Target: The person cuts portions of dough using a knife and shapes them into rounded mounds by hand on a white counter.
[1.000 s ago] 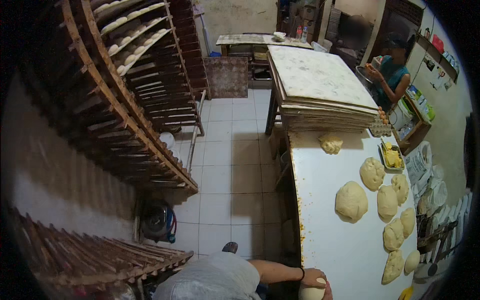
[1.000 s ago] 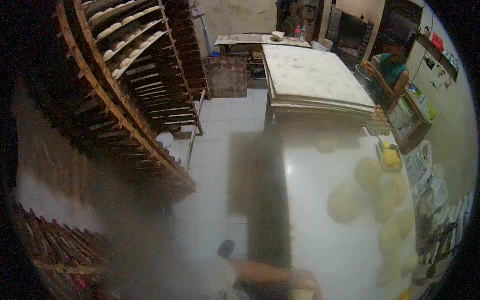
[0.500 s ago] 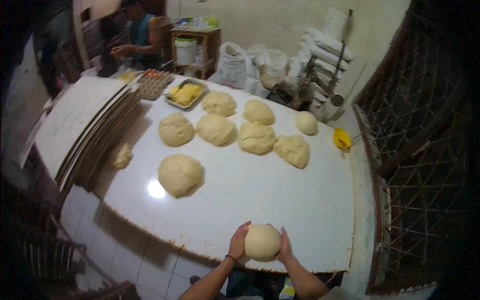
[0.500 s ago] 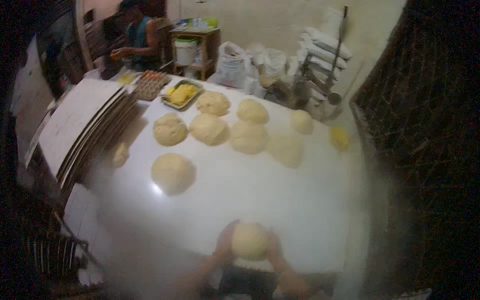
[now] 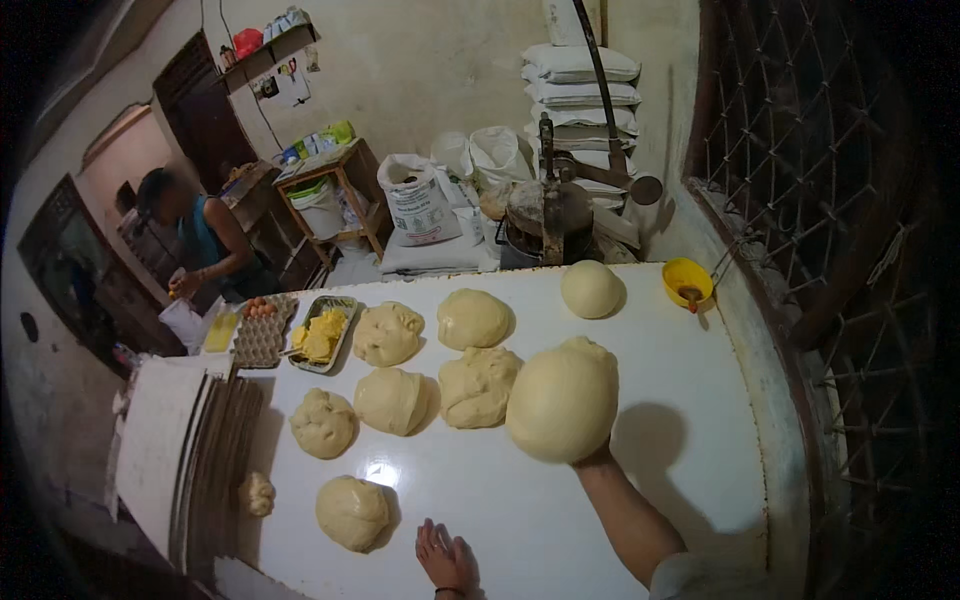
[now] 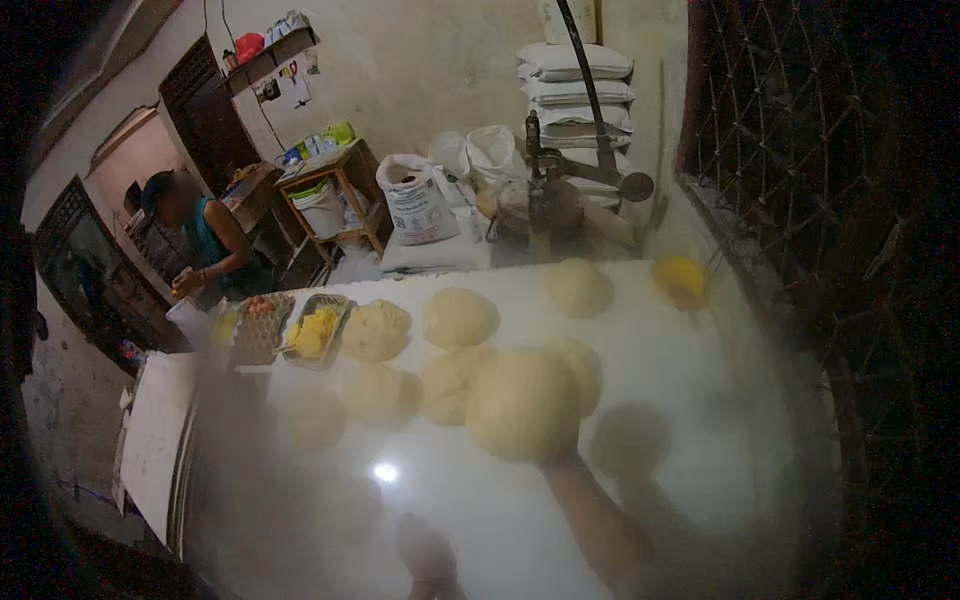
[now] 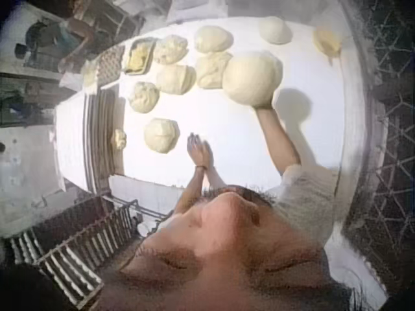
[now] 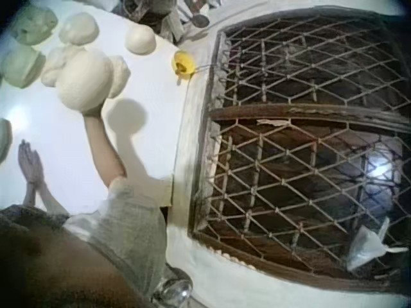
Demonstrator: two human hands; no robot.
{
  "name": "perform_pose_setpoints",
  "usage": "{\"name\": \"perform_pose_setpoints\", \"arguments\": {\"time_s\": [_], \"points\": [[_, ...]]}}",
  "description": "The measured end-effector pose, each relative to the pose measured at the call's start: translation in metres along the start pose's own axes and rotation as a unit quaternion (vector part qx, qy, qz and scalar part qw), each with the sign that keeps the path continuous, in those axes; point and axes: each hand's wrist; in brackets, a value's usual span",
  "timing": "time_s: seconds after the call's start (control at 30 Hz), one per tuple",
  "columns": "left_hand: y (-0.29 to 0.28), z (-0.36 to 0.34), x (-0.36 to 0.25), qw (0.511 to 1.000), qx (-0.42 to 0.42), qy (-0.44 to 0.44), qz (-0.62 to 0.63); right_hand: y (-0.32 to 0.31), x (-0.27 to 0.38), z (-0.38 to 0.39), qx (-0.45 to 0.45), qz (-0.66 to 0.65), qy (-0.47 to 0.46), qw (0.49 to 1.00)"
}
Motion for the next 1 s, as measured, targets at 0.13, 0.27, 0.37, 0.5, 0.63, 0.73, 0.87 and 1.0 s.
{"name": "perform_pose_setpoints", "arguments": {"time_s": [0.13,0.27,0.37,0.5,0.63,0.73,0.87,1.0], "points": [[-0.042,0.001,-0.124,0.991,0.027,0.015,-0.127,-0.014,0.062,-0.201,0.024,-0.129,-0.186,0.974],[-0.041,-0.007,-0.145,0.983,0.032,0.041,-0.176,-0.107,0.016,-0.334,-0.094,0.164,-0.322,0.928],[-0.047,-0.005,-0.135,0.984,0.012,0.047,-0.172,-0.183,-0.019,-0.308,-0.205,0.018,-0.131,0.97],[-0.032,-0.014,-0.139,0.988,0.047,0.045,-0.14,-0.231,0.051,-0.268,-0.258,0.321,-0.306,0.858],[-0.046,-0.012,-0.135,0.986,0.06,-0.012,-0.157,-0.016,0.102,-0.348,0.054,0.443,-0.473,0.76],[-0.035,-0.018,-0.129,0.985,0.074,0.015,-0.155,0.001,0.095,-0.409,0.066,0.597,-0.499,0.625],[-0.037,-0.028,-0.138,0.984,0.071,0.031,-0.161,-0.176,-0.044,-0.39,0.137,0.92,-0.092,0.355],[-0.042,-0.03,-0.132,0.988,0.078,-0.005,-0.137,-0.174,-0.062,-0.391,0.153,0.887,-0.031,0.434]]}}
Point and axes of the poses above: each hand's wrist, its own z-axis away from the middle knuckle, its own y-axis out of the palm, x = y × z, and after that the axes turned 12 degrees about -y, right-handed
